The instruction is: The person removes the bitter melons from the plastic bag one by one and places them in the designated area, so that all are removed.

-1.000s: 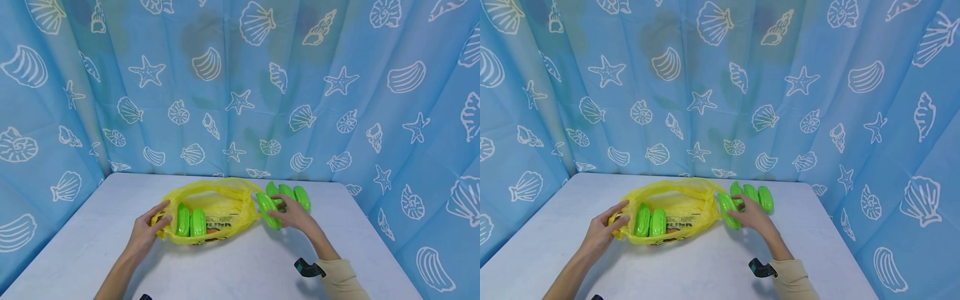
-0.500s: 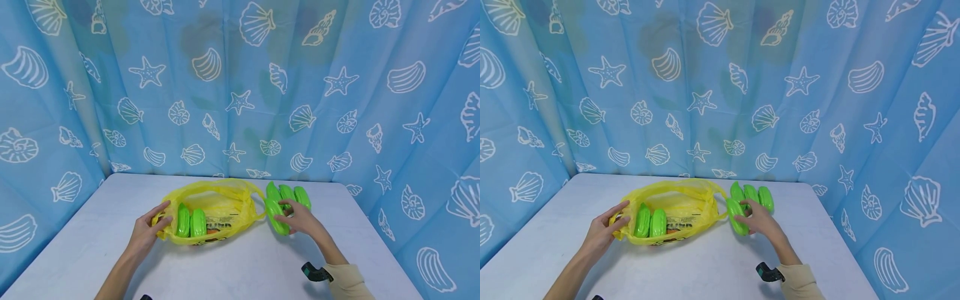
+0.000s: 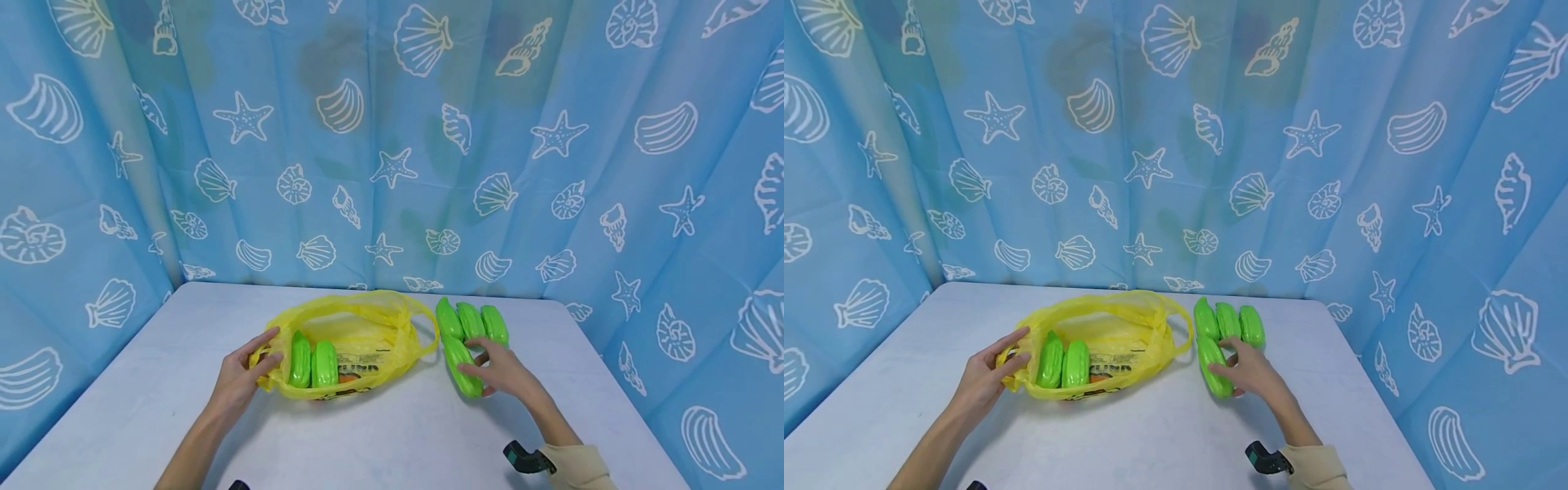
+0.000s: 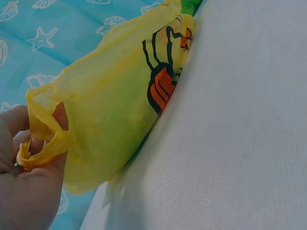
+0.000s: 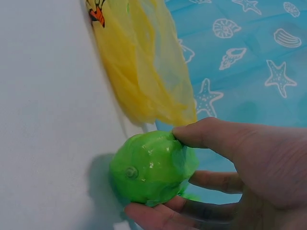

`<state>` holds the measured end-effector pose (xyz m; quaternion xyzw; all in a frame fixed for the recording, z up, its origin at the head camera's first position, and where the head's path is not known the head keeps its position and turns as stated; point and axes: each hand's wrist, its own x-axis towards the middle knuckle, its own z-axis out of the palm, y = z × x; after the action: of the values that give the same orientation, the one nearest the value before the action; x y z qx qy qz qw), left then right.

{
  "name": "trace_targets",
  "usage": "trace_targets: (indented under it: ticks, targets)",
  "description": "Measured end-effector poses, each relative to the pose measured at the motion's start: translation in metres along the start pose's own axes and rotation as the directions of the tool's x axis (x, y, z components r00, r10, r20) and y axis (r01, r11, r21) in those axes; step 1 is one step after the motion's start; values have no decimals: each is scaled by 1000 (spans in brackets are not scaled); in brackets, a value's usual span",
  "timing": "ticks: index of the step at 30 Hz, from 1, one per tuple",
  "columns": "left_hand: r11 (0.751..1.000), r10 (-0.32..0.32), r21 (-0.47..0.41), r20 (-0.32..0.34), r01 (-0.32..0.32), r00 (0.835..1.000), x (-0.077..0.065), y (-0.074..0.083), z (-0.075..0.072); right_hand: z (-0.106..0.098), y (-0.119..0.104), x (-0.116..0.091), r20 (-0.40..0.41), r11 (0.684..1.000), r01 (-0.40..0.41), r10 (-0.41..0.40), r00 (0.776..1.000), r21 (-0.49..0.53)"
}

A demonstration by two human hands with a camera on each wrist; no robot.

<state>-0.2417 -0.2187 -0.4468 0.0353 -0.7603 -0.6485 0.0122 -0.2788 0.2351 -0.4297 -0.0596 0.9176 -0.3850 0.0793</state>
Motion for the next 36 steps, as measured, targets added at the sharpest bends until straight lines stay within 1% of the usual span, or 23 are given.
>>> trace_targets:
  ticks: [13, 19, 26, 36]
  targets:
    - [1000, 2, 2, 6, -2, 1000, -1, 0, 0, 3, 5, 1, -1, 998, -63, 63, 998, 9]
    - [1000, 9, 0, 7, -9, 1000, -1, 0, 1, 4, 7, 5, 1, 997, -71, 71, 997, 18]
    - [1000, 4, 9, -2, -4, 1000, -1, 0, 1, 6, 4, 8, -7, 996, -88, 88, 996, 21]
    - [1000, 5, 22, 1, -5, 1000, 0, 0, -1, 7, 0, 5, -12, 997, -77, 77, 997, 23]
